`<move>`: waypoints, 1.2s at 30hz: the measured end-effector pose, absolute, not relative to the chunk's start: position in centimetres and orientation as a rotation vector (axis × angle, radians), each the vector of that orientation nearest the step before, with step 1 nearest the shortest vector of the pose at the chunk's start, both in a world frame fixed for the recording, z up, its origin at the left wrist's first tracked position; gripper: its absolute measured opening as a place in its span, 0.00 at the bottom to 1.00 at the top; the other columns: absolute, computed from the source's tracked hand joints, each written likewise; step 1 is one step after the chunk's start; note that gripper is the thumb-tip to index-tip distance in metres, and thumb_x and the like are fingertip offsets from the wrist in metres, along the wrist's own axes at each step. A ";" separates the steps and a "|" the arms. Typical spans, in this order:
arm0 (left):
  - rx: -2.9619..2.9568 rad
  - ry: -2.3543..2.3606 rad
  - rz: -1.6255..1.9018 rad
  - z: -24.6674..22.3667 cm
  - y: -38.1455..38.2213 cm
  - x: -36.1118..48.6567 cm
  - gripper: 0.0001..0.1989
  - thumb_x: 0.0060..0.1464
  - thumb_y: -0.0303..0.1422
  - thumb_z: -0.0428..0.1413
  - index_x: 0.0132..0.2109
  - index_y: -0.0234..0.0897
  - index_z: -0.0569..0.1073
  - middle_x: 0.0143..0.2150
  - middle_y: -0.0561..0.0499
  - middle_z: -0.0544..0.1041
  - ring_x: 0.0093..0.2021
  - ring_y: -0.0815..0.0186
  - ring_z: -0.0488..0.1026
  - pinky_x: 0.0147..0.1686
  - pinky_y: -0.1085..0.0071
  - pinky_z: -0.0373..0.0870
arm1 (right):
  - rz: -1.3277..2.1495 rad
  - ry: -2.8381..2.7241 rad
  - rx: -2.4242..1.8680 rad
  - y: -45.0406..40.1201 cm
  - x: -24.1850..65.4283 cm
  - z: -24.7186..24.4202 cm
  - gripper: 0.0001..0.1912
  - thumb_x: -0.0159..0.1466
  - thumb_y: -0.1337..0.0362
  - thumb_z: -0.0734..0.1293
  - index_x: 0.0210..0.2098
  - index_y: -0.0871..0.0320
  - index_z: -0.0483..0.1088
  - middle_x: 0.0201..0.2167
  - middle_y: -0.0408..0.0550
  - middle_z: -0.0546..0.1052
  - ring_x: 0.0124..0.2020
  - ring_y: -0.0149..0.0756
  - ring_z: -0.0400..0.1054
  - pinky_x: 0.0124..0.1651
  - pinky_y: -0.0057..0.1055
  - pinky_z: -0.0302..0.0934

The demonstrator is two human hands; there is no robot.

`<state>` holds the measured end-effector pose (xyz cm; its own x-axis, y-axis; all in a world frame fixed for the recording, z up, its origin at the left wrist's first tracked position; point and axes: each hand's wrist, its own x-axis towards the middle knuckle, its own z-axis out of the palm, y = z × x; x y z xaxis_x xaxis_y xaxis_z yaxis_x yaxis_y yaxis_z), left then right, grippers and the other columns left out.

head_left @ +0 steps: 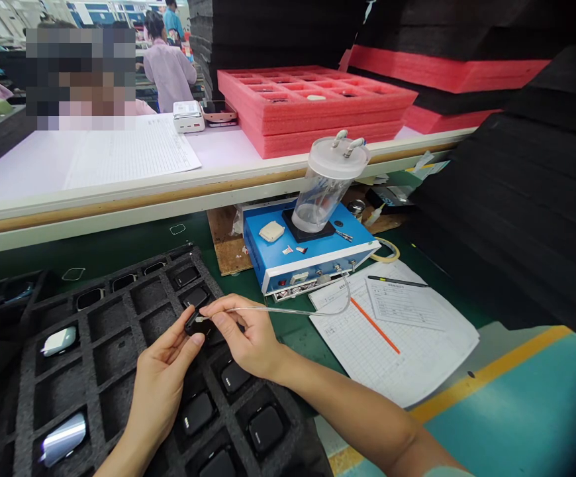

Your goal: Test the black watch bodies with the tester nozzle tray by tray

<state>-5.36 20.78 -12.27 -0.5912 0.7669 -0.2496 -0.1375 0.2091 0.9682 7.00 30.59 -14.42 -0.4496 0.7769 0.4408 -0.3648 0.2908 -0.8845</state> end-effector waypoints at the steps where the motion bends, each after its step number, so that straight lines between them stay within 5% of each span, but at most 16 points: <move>1: 0.592 1.714 1.486 -12.3 20.8 -5.4 0.37 0.42 0.45 0.72 0.60 0.43 0.76 0.57 0.46 0.80 0.65 0.50 0.69 0.68 0.52 0.57 | 1.384 -1.524 -0.396 30.6 7.0 -14.4 0.08 0.70 0.64 0.65 0.43 0.58 0.76 0.41 0.52 0.80 0.43 0.38 0.78 0.46 0.34 0.74; 15: 0.619 1.724 1.481 -12.4 20.8 -5.4 0.35 0.44 0.45 0.71 0.60 0.42 0.76 0.55 0.47 0.81 0.62 0.54 0.71 0.66 0.58 0.62 | 1.373 -1.542 -0.398 30.5 7.1 -14.2 0.08 0.70 0.63 0.64 0.42 0.57 0.75 0.41 0.50 0.80 0.43 0.37 0.78 0.46 0.33 0.74; 20: 0.654 1.620 1.539 -12.1 20.9 -5.1 0.30 0.50 0.43 0.68 0.59 0.41 0.76 0.53 0.47 0.81 0.55 0.57 0.75 0.57 0.65 0.71 | 1.328 -1.560 -0.529 30.9 7.4 -14.1 0.15 0.69 0.62 0.65 0.54 0.54 0.71 0.51 0.51 0.78 0.50 0.37 0.75 0.48 0.33 0.72; 25: 0.723 1.521 1.575 -12.1 20.3 -5.1 0.27 0.56 0.41 0.63 0.61 0.41 0.74 0.61 0.44 0.76 0.57 0.55 0.74 0.61 0.59 0.67 | 1.240 -1.938 -0.646 31.4 7.6 -13.6 0.08 0.65 0.66 0.67 0.39 0.56 0.79 0.30 0.45 0.80 0.29 0.32 0.71 0.32 0.29 0.63; 36: 1.022 1.739 1.435 -8.6 18.5 -4.8 0.29 0.55 0.43 0.61 0.62 0.38 0.74 0.66 0.45 0.72 0.68 0.50 0.65 0.69 0.54 0.56 | 1.252 -1.973 -0.587 30.6 8.9 -11.2 0.07 0.62 0.66 0.70 0.36 0.56 0.82 0.33 0.46 0.84 0.29 0.33 0.75 0.32 0.28 0.65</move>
<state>-4.77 18.50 -8.62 -0.4819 0.8762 -0.0068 0.1600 0.0956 0.9825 8.91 30.58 -11.22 -0.6403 0.6952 0.3266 0.0008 0.4258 -0.9048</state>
